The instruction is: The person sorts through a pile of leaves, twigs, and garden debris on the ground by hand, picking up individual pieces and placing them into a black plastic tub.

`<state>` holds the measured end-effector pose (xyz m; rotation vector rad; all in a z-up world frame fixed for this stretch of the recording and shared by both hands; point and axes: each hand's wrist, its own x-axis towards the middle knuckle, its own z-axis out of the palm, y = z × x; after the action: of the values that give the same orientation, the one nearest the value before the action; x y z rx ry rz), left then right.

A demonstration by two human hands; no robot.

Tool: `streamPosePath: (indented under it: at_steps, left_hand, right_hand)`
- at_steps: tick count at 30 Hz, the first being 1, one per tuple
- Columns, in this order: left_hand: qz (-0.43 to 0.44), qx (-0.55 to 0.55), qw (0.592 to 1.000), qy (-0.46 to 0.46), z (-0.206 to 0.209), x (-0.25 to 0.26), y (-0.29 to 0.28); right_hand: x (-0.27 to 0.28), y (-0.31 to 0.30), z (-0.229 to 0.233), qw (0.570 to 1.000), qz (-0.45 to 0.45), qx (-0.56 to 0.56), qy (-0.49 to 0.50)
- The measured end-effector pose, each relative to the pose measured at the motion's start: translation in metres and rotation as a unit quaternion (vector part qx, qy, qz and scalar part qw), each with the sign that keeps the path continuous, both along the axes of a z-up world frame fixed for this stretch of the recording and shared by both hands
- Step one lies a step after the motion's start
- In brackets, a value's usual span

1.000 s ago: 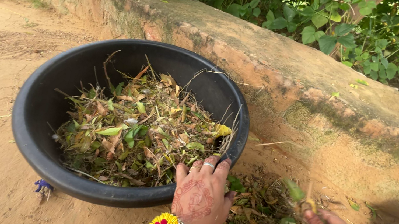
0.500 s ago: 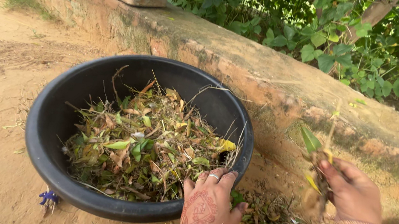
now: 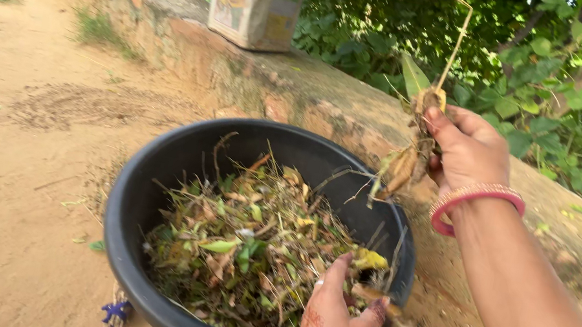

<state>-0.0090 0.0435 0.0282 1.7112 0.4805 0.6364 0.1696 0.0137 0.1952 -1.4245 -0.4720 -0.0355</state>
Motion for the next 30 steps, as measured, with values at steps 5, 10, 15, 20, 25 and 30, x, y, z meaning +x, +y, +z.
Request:
streamPosePath:
  at_steps: [5, 10, 15, 20, 25, 30]
  left_hand:
    - [0.013, -0.203, 0.978, 0.038, 0.002, 0.012, 0.015]
    - [0.092, -0.162, 0.980, -0.073, -0.008, 0.015, 0.028]
    - [0.147, -0.172, 0.970, -0.092, -0.005, 0.011, 0.040]
    - [0.132, -0.205, 0.966, -0.082, 0.002, 0.002, 0.040]
    - [0.095, -0.182, 0.977, -0.065, 0.001, 0.004, 0.033]
    - [0.036, -0.081, 0.994, -0.063, -0.004, 0.000, 0.013]
  right_hand:
    - [-0.008, 0.054, 0.013, 1.000, 0.006, -0.014, -0.010]
    - [0.000, 0.084, -0.016, 0.994, 0.073, -0.077, -0.006]
    - [0.010, 0.087, -0.059, 0.988, 0.062, -0.143, 0.020]
    - [0.002, 0.066, -0.076, 0.982, 0.057, -0.180, 0.031]
    - [-0.015, 0.026, -0.085, 0.973, 0.039, -0.215, 0.069]
    - [-0.028, -0.045, -0.113, 0.961, 0.034, -0.261, 0.084]
